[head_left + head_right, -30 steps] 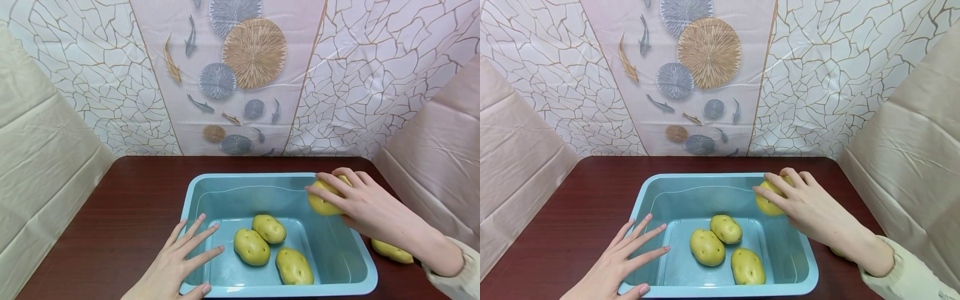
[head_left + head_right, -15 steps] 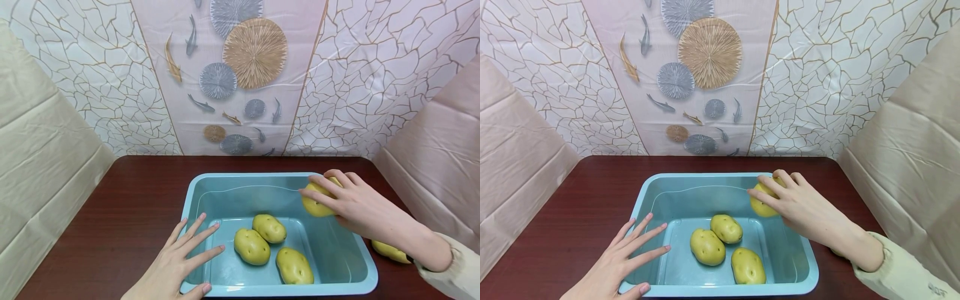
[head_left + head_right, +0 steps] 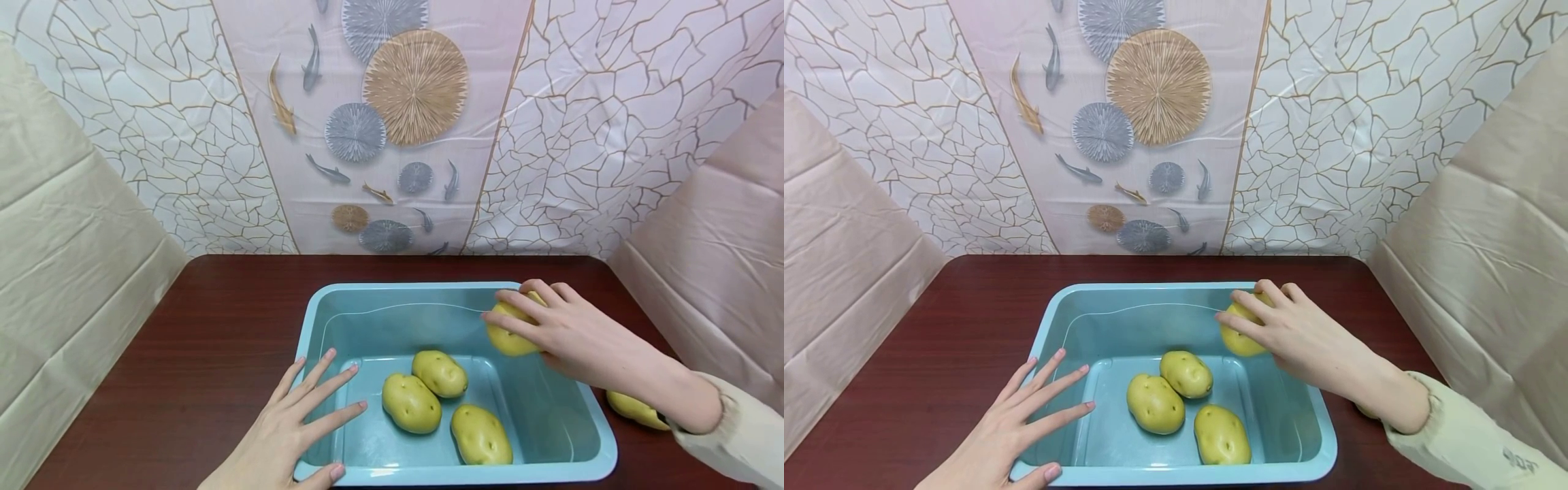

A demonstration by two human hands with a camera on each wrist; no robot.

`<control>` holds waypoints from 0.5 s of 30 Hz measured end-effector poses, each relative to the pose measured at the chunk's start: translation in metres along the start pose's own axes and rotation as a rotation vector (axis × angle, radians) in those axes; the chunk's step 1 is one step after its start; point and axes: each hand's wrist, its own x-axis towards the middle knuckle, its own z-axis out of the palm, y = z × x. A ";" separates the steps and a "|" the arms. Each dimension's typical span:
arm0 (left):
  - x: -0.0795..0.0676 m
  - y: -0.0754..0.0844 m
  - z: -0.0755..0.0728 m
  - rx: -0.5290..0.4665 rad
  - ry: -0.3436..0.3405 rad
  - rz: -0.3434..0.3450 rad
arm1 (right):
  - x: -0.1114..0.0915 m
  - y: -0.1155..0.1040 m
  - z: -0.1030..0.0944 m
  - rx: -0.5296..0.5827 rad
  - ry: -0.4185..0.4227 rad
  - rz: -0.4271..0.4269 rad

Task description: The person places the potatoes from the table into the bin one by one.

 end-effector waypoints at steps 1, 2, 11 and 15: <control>0.000 0.000 0.000 -0.001 0.000 0.000 | 0.000 0.000 0.001 0.004 -0.003 -0.003; 0.000 0.000 0.000 0.000 -0.002 -0.001 | 0.001 -0.001 0.002 0.009 -0.007 -0.005; 0.000 0.000 0.001 -0.008 0.009 0.004 | 0.001 -0.004 0.012 0.034 -0.018 -0.027; 0.000 0.000 0.001 -0.006 0.011 0.005 | 0.002 -0.005 0.015 0.032 -0.006 -0.041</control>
